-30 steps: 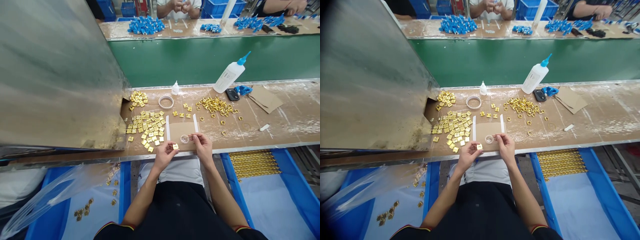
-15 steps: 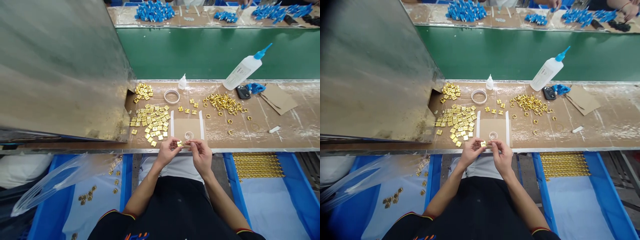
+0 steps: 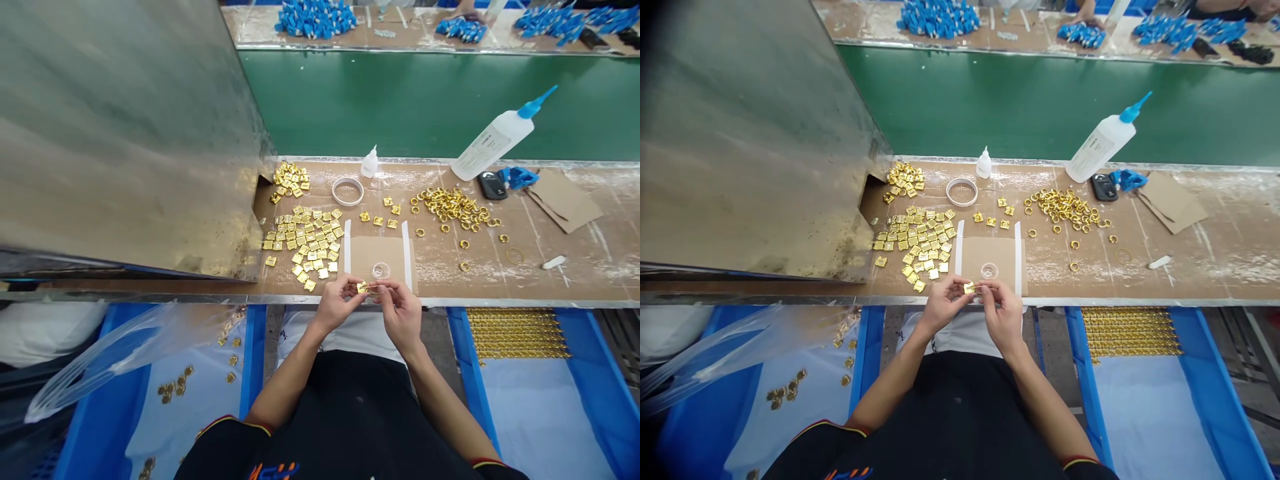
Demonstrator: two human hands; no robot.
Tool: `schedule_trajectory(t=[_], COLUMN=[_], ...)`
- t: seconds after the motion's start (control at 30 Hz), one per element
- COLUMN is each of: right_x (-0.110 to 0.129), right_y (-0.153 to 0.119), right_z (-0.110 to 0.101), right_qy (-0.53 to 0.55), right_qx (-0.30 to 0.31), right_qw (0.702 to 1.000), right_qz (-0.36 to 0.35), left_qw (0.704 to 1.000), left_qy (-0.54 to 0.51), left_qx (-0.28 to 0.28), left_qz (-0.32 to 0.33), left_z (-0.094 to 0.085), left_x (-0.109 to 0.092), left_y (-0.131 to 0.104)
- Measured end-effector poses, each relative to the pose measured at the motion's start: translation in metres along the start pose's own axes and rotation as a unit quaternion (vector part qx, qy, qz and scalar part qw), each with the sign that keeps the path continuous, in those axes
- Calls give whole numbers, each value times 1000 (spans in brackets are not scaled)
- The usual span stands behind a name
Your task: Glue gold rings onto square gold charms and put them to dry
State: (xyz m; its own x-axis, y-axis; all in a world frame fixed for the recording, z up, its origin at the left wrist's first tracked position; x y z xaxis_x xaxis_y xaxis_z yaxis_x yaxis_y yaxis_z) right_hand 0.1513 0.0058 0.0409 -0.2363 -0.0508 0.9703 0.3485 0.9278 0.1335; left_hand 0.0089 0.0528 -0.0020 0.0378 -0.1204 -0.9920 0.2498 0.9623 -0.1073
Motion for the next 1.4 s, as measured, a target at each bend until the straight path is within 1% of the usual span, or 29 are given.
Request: schedule_trajectory(t=[0.17, 0.37, 0.6, 0.9, 1.13, 1.4], right_x=[2, 6, 8, 13, 14, 12], right_y=[0, 1, 2, -2, -3, -3], right_z=[0, 1, 0, 1, 1, 0], right_qy=[-13, -56, -60, -59, -60, -61], right_qx=[0, 8, 7, -2, 7, 13], right_qw=[1000, 997, 996, 993, 992, 992], right_qz=[-21, -50, -60, -101, -115, -107], left_qw=[1000, 1000, 1000, 1000, 1000, 999], left_qy=[-3, -16, -9, 4, -5, -7], left_qx=[1, 8, 5, 5, 9, 16], left_qz=[-3, -1, 0, 20, 22, 27], left_z=[0, 2, 1, 1, 1, 1], left_x=[0, 0, 2, 0, 1, 0], left_y=[0, 0, 0, 0, -1, 0])
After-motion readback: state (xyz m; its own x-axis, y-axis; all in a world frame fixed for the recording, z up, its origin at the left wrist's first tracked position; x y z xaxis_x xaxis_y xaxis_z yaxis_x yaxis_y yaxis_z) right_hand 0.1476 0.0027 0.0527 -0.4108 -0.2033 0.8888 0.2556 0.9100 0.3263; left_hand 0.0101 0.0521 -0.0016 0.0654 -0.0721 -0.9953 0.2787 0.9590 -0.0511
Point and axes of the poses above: each hand's wrist, its own y-axis towards the middle knuckle, its own z-axis out of the palm, x = y × z, the point moved 6 cm from there along y, towards the middle knuckle, and after that the axes turned 4 degrees about -x, right-handed, at the moved point
